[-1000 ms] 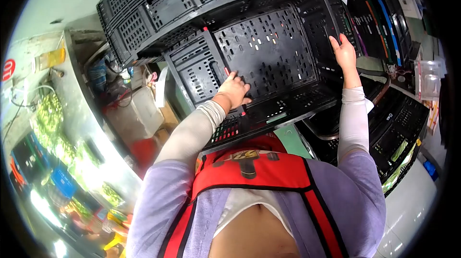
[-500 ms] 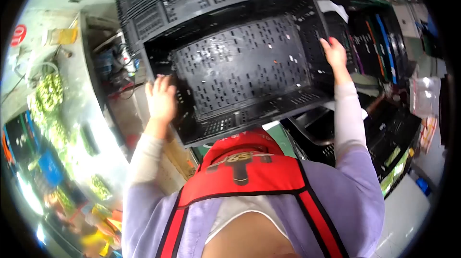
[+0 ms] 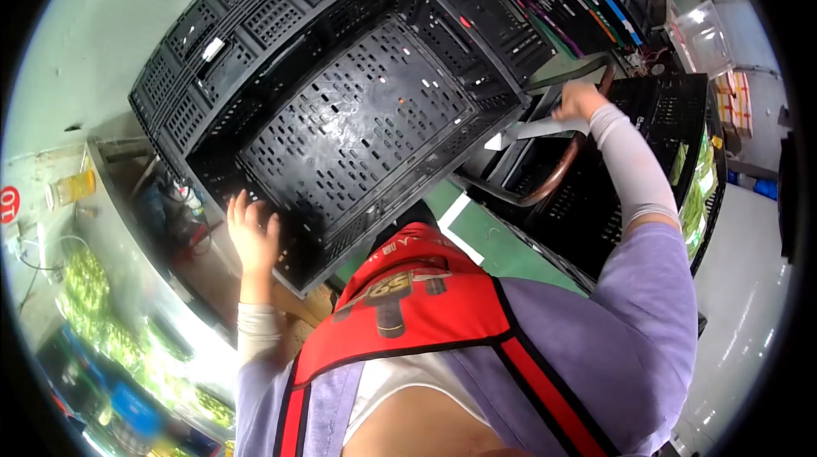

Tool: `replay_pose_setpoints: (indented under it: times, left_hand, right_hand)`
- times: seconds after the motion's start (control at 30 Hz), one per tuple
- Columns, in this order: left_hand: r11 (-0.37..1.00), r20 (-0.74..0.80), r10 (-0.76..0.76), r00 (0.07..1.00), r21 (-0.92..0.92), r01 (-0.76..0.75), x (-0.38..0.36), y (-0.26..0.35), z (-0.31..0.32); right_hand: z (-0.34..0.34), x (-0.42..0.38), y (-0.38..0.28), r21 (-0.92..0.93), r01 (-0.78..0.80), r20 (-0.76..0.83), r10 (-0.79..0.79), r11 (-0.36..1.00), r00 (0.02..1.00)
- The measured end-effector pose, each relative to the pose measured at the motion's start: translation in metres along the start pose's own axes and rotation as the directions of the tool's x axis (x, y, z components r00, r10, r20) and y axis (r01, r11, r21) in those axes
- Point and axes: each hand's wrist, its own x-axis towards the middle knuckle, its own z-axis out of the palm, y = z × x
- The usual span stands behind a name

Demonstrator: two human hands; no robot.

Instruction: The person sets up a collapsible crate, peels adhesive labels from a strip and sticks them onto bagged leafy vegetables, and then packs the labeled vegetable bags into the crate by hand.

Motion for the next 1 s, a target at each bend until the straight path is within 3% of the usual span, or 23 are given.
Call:
replay_pose_setpoints:
  times: [0.03, 0.07, 0.1, 0.17, 0.3, 0.33, 0.4, 0.43, 0.47, 0.5, 0.53, 0.57, 0.63, 0.67, 0.7, 0.77, 0.8, 0.83, 0.87, 0.9, 0.97, 1.0]
  left_hand:
    - [1.000, -0.006, 0.008, 1.000, 0.000, -0.008, 0.002, 0.006, -0.001]
    - [1.000, 0.002, 0.003, 1.000, -0.003, -0.003, 0.004, 0.014, -0.004]
    - [1.000, 0.012, -0.007, 1.000, -0.006, 0.007, 0.005, 0.019, -0.007]
    - [0.999, 0.000, 0.005, 1.000, -0.038, -0.005, 0.003, 0.021, -0.011]
    - [0.995, -0.039, -0.006, 0.999, -0.095, 0.002, -0.005, 0.032, -0.015]
    - [0.991, -0.035, -0.021, 0.999, -0.134, 0.016, -0.007, 0.040, -0.018]
    - [0.974, -0.031, -0.005, 0.999, -0.227, -0.002, -0.013, 0.055, -0.023]
    - [0.953, -0.004, -0.024, 1.000, -0.302, 0.021, -0.017, 0.066, -0.027]
    - [0.942, -0.016, 0.019, 1.000, -0.334, -0.024, -0.022, 0.070, -0.027]
    - [0.906, 0.045, 0.004, 0.999, -0.423, 0.015, -0.026, 0.080, -0.034]
    - [0.868, 0.077, 0.002, 0.997, -0.495, 0.036, -0.033, 0.085, -0.037]
    - [0.802, 0.124, 0.024, 0.992, -0.594, 0.055, -0.041, 0.088, -0.043]
    - [0.493, 0.237, 0.051, 0.970, -0.851, 0.182, -0.060, 0.089, -0.052]
    - [0.244, 0.440, 0.011, 0.898, -0.872, 0.424, -0.071, 0.092, -0.064]
    - [0.013, 0.485, 0.005, 0.875, -0.875, 0.484, -0.087, 0.091, -0.066]
    - [0.189, 0.440, -0.038, 0.897, -0.878, 0.439, -0.120, 0.079, -0.068]
    - [0.177, 0.410, -0.109, 0.905, -0.888, 0.424, -0.135, 0.074, -0.080]
    - [0.257, 0.512, -0.123, 0.850, -0.811, 0.526, -0.148, 0.077, -0.094]
    - [0.329, 0.609, -0.131, 0.782, -0.718, 0.614, -0.160, 0.076, -0.104]
    - [0.309, 0.583, -0.171, 0.794, -0.734, 0.606, -0.178, 0.069, -0.109]
    - [0.557, 0.257, -0.496, 0.829, -0.639, 0.531, -0.228, 0.057, -0.117]
    - [0.542, 0.109, -0.649, 0.753, -0.628, 0.558, -0.250, 0.053, -0.128]
  right_hand:
    - [0.017, -0.011, 0.002, -0.042, 0.060, 0.062, -0.057, 0.997, 0.996]
    - [0.039, -0.002, 0.002, -0.162, 0.051, 0.106, -0.034, 0.986, 0.994]
    - [0.041, -0.013, -0.008, -0.163, 0.047, 0.122, -0.028, 0.985, 0.992]
    - [0.081, 0.002, -0.022, -0.167, 0.013, -0.020, -0.017, 0.986, 1.000]
    - [0.055, -0.050, -0.126, -0.094, 0.348, -0.146, -0.359, 0.933, 0.922]
    - [0.043, -0.074, -0.154, -0.043, 0.514, -0.109, -0.515, 0.857, 0.850]
    - [0.070, -0.081, -0.209, 0.079, 0.824, -0.093, -0.819, 0.561, 0.567]
    - [0.039, -0.111, -0.236, 0.421, 0.796, -0.081, -0.856, 0.436, 0.511]
    - [0.025, -0.130, -0.261, 0.390, 0.868, -0.156, -0.907, 0.307, 0.391]
    - [0.032, -0.134, -0.291, 0.472, 0.872, -0.288, -0.912, 0.130, 0.292]
    - [-0.010, -0.153, -0.304, 0.557, 0.831, -0.241, -0.957, -0.003, 0.158]
    - [-0.025, -0.164, -0.317, 0.573, 0.803, -0.353, -0.934, -0.167, 0.058]
    - [-0.036, -0.168, -0.348, 0.579, 0.669, -0.487, -0.856, -0.466, -0.174]
    - [-0.057, -0.186, -0.350, 0.667, 0.597, -0.487, -0.867, -0.445, -0.103]
    - [-0.077, -0.195, -0.353, 0.622, 0.697, -0.405, -0.908, -0.358, -0.105]
    - [-0.093, -0.201, -0.367, 0.666, 0.706, -0.166, -0.971, -0.238, -0.172]
    - [-0.096, -0.204, -0.372, 0.727, 0.661, -0.084, -0.980, -0.185, -0.182]
    - [-0.097, -0.207, -0.375, 0.779, 0.616, 0.000, -0.982, -0.119, -0.189]
    - [-0.115, -0.217, -0.377, 0.661, 0.749, 0.140, -0.973, -0.045, -0.183]
    - [-0.116, -0.220, -0.385, 0.637, 0.769, 0.173, -0.962, -0.053, -0.209]
    - [-0.105, -0.218, -0.394, 0.715, 0.699, 0.169, -0.962, -0.031, -0.215]
    - [-0.103, -0.214, -0.401, 0.687, 0.726, 0.194, -0.955, -0.031, -0.224]
